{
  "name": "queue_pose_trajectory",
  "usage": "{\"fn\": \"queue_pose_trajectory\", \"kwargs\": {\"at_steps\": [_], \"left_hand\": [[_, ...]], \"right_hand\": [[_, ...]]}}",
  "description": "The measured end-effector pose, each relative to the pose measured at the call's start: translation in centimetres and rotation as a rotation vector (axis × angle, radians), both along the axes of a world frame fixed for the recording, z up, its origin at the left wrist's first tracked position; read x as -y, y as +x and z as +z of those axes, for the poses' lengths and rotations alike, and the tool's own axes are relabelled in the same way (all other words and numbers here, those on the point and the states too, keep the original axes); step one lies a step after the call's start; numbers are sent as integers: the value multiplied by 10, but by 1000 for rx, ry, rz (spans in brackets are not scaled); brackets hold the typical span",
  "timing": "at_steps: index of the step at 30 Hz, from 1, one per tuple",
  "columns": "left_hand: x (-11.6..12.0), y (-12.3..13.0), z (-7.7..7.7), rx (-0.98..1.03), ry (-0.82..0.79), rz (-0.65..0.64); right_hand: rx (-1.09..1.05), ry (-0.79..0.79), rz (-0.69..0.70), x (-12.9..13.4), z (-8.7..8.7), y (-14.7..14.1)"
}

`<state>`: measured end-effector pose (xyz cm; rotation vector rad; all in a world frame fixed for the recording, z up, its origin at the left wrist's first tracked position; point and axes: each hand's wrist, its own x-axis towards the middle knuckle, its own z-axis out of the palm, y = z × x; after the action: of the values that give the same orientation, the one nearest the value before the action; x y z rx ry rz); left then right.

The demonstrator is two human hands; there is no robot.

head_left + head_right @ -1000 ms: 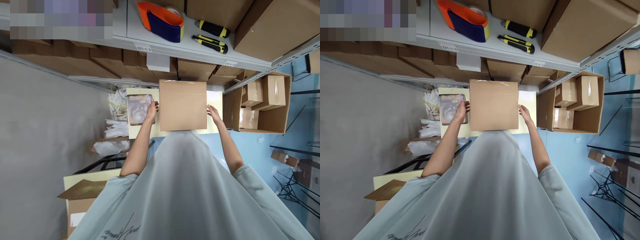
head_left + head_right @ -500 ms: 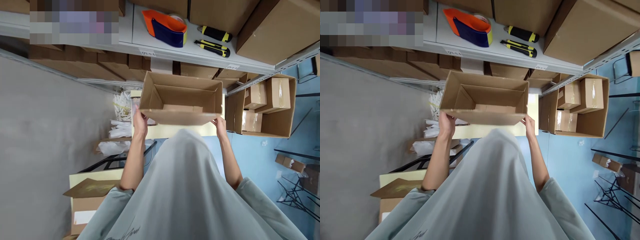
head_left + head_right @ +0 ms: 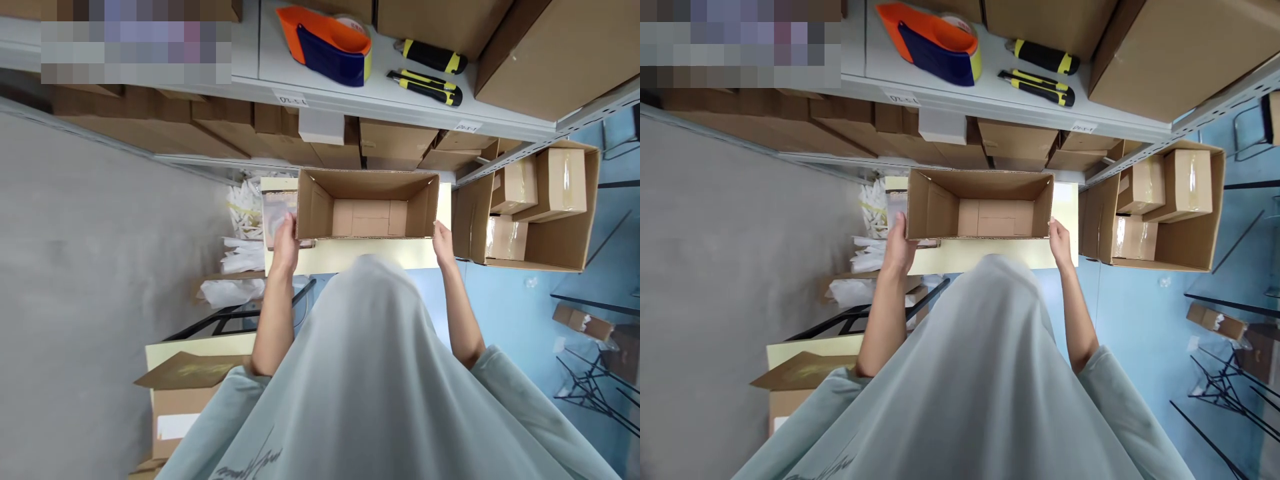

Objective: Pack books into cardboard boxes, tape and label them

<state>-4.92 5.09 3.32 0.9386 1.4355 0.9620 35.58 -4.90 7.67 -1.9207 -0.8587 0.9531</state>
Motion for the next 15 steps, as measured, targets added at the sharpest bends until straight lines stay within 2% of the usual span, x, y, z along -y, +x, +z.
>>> {"fn": "queue_pose_trajectory", "kwargs": {"at_steps": [2, 4, 6, 9, 12, 15], "left_hand": [[-8, 0, 16, -47, 37, 25], [-19, 3, 29, -149, 116, -2], [-31, 10, 40, -223, 162, -43], [-47, 20, 49, -294, 146, -104], [-49, 24, 54, -357, 82, -181], [-28, 22, 57, -383, 81, -153]], "right_hand": [[7, 31, -45, -6, 12, 4], [31, 47, -50, -16, 23, 5], [83, 51, -23, -26, 31, 5], [141, 65, 57, -36, 38, -1], [186, 99, 144, -25, 46, -8], [256, 117, 175, 10, 50, -17]]}}
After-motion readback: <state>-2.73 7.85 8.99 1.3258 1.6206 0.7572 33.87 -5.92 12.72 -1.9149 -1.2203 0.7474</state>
